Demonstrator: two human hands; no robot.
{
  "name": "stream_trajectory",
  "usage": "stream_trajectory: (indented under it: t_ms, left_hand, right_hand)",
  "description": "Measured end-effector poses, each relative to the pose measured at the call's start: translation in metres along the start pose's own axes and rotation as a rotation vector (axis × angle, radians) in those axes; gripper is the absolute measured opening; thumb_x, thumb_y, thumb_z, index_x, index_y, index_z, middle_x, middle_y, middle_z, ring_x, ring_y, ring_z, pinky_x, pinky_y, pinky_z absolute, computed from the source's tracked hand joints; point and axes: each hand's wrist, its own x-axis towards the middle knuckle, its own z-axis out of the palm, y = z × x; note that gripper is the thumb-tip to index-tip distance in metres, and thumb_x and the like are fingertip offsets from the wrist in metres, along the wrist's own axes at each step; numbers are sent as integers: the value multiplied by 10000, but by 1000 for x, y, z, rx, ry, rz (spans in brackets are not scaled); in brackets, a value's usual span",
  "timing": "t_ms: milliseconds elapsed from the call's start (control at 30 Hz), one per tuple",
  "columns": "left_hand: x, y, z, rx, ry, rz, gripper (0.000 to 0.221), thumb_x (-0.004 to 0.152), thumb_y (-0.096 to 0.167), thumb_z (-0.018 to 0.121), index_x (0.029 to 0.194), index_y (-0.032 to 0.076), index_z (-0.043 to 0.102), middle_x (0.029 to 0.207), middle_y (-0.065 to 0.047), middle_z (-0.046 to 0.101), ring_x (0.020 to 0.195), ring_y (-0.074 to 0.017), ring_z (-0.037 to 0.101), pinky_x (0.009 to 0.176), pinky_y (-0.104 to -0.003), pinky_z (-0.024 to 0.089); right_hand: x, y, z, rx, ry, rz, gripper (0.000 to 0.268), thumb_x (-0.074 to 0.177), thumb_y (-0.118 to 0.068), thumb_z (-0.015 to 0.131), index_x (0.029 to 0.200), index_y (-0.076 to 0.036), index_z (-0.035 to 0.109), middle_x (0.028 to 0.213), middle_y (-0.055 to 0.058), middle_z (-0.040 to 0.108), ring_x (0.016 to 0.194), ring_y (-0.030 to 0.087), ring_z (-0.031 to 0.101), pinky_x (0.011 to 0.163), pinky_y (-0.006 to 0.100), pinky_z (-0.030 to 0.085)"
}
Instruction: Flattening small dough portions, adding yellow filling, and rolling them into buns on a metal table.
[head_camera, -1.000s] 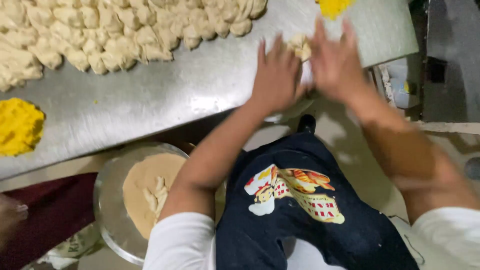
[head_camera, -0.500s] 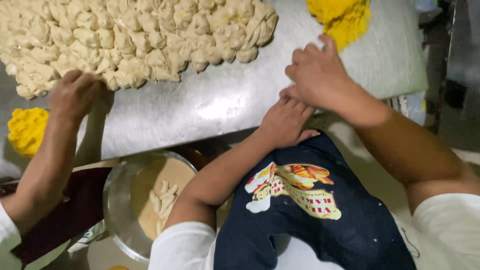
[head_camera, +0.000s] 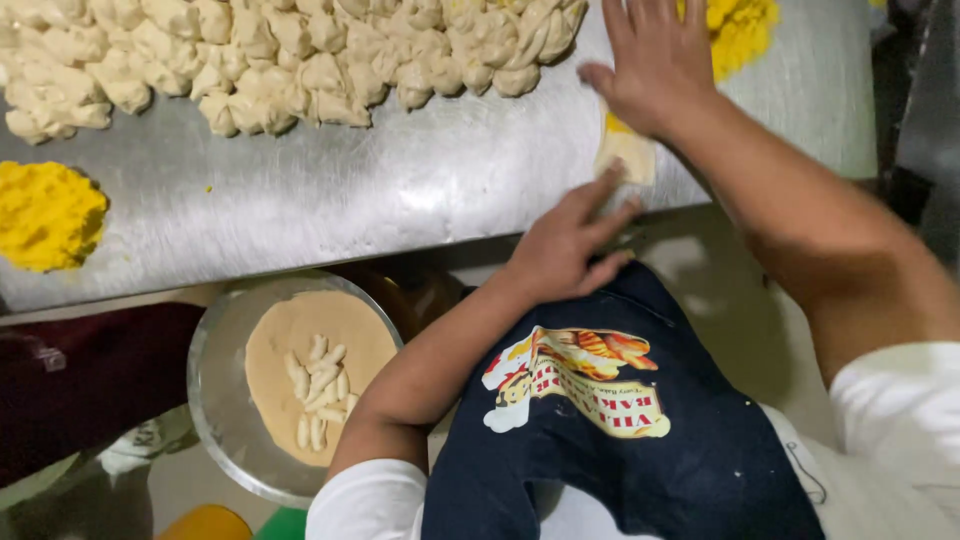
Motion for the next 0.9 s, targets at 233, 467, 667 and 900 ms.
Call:
stream_trajectory:
  t_ms: [233, 467, 667, 900]
  left_hand:
    - [-1, -38, -12, 33, 134, -204, 680, 843, 198, 796, 1448, 32, 534, 1474, -245, 493, 1377, -486, 495, 1180, -581, 415]
    - [54, -70, 5, 407, 111, -206, 456, 914, 367, 782, 1253, 82, 674, 1453, -208, 525, 1314, -478, 472, 1028, -590, 427]
    - [26, -11, -14, 287, 7, -251, 391, 778, 287, 846, 1092, 107, 697, 1301, -173, 600, 1323, -472, 462, 1005, -591, 413]
    - [-34, 64, 4, 249, 460, -592, 208, 778, -12, 660, 938, 75, 557, 1011, -149, 600, 935, -357, 549, 822, -430, 431]
  right_hand:
    - [-180, -40, 12, 344, -129, -27, 890, 936, -515, 589, 1572, 77, 395, 1697, 285, 276, 1578, 501, 126, 1151, 768, 48]
    - [-133, 15, 38, 176, 377, -35, 347, 972, -307, 957, 1171, -91, 772, 1373, 171, 568, 1372, 448, 449, 1153, 695, 147]
    - [-173, 6, 18, 327, 269, -355, 287, 897, -357, 839, 1062, -142, 744, 1298, 115, 664, 1400, 395, 527, 1170, 673, 216]
    - [-131, 90, 21, 633, 339, -161, 622, 948, -353, 755, 1449, -43, 557, 1403, 250, 493, 1355, 451, 447, 1166, 681, 173]
